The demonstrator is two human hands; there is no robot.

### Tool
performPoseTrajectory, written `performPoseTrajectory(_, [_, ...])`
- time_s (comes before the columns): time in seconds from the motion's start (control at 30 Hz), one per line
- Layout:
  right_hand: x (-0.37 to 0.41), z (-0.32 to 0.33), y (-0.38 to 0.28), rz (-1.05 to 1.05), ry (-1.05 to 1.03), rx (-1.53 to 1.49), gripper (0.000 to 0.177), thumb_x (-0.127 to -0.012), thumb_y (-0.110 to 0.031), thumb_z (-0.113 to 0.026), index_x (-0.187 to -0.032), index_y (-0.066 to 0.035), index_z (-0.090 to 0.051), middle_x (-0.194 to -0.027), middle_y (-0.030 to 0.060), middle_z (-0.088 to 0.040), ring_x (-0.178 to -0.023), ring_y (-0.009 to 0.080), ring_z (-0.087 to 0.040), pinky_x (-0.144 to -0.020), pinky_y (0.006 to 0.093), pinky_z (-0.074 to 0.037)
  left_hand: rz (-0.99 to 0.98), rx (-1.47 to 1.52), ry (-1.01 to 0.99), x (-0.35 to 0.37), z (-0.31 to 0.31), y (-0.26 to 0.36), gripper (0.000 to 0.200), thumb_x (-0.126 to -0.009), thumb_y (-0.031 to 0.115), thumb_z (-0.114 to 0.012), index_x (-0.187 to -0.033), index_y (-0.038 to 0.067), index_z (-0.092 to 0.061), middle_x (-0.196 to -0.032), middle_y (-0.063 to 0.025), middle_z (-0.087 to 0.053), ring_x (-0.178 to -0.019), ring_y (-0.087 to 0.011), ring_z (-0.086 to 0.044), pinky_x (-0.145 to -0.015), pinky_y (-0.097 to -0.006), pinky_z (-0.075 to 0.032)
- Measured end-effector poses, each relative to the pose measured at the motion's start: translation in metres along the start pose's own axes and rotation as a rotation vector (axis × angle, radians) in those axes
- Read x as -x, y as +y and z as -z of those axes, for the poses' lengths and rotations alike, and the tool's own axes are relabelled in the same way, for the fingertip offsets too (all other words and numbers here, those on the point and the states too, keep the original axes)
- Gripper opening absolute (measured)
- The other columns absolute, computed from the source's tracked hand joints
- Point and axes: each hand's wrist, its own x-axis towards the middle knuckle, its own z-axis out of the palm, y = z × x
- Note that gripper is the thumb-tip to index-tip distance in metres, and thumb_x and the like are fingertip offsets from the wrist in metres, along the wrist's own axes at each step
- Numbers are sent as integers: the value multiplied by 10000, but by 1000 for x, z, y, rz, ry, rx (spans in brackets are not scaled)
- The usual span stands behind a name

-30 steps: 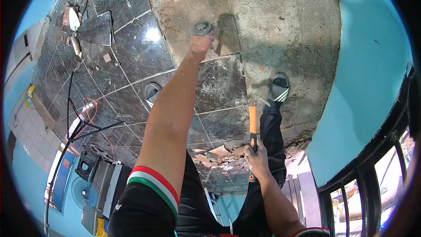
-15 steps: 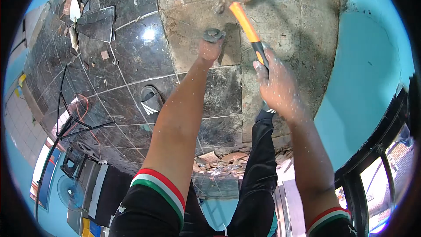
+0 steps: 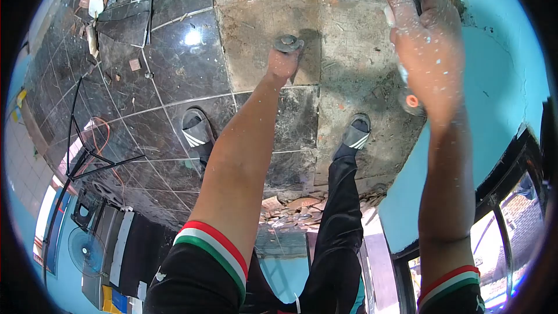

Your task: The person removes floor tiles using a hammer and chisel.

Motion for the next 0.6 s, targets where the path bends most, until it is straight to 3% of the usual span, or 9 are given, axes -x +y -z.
performPoseTrajectory(0.03, [1,-4,0,6,48,-7,473,-1007,-284,-576,-1456,-170,-479,-736,83,-610,-575,170,-573,-542,338,-495,-2,-3,-3,-1,0,2,270,-882,211,-709,-1069,16,-689,-1045,-170,-728,-1003,-307,-696,-819,-375,-525])
performPoseTrajectory(0.1, [22,-29,27,59,24,33,406,-1001,-267,-566,-1394,-169,-533,-849,199,-644,-710,299,-650,-657,432,-493,-3,-8,-18,-1,0,6,254,-886,203,-698,-1059,17,-691,-1044,-169,-728,-1003,-302,-697,-818,-375,-524])
performPoseTrajectory(0.17, [37,-40,46,-261,-610,383,434,-1007,-263,-545,-1422,-146,-490,-880,214,-651,-699,369,-632,-674,443,-495,-124,-229,-70,1,3,14,254,-886,210,-699,-1052,19,-686,-1036,-162,-729,-995,-300,-696,-816,-376,-524])
performPoseTrajectory(0.2, [47,-51,65,-283,-652,275,434,-1002,-254,-531,-1406,-101,-491,-920,230,-662,-818,400,-643,-747,480,-497,-186,-340,-98,3,4,17,254,-885,214,-699,-1049,20,-684,-1033,-158,-730,-991,-299,-696,-816,-377,-524])
performPoseTrajectory(0.23, [56,-60,81,-305,-691,167,438,-998,-246,-516,-1391,-55,-492,-959,246,-674,-936,430,-654,-820,516,-500,-162,-204,-84,4,1,14,252,-884,216,-701,-1045,24,-680,-1028,-155,-730,-985,-296,-696,-812,-378,-524])
performPoseTrajectory(0.3, [73,-65,87,-302,-629,195,445,-999,-251,-511,-1393,-44,-488,-989,252,-667,-951,435,-647,-820,515,-497,-106,63,-54,12,-4,11,248,-882,222,-704,-1037,30,-674,-1017,-148,-730,-974,-290,-697,-805,-380,-523])
performPoseTrajectory(0.43, [98,-60,87,-397,-601,130,433,-1002,-245,-500,-1377,-28,-494,-1011,270,-653,-971,444,-634,-821,516,-492,-101,-96,-36,13,7,14,237,-885,212,-704,-1042,38,-670,-984,-133,-728,-933,-270,-692,-794,-374,-521])
performPoseTrajectory(0.5, [115,-62,89,-397,-534,106,418,-1006,-246,-503,-1357,-19,-504,-953,261,-654,-908,434,-643,-779,506,-491,-146,-125,-11,3,27,-4,223,-893,203,-701,-1037,36,-672,-960,-112,-727,-899,-245,-684,-784,-365,-516])
performPoseTrajectory(0.6, [135,-69,94,-463,-525,46,401,-1008,-254,-514,-1328,-13,-522,-856,239,-645,-799,413,-647,-713,492,-481,158,106,-7,10,78,16,194,-906,184,-695,-1031,36,-677,-944,-75,-709,-875,-208,-647,-795,-348,-502])
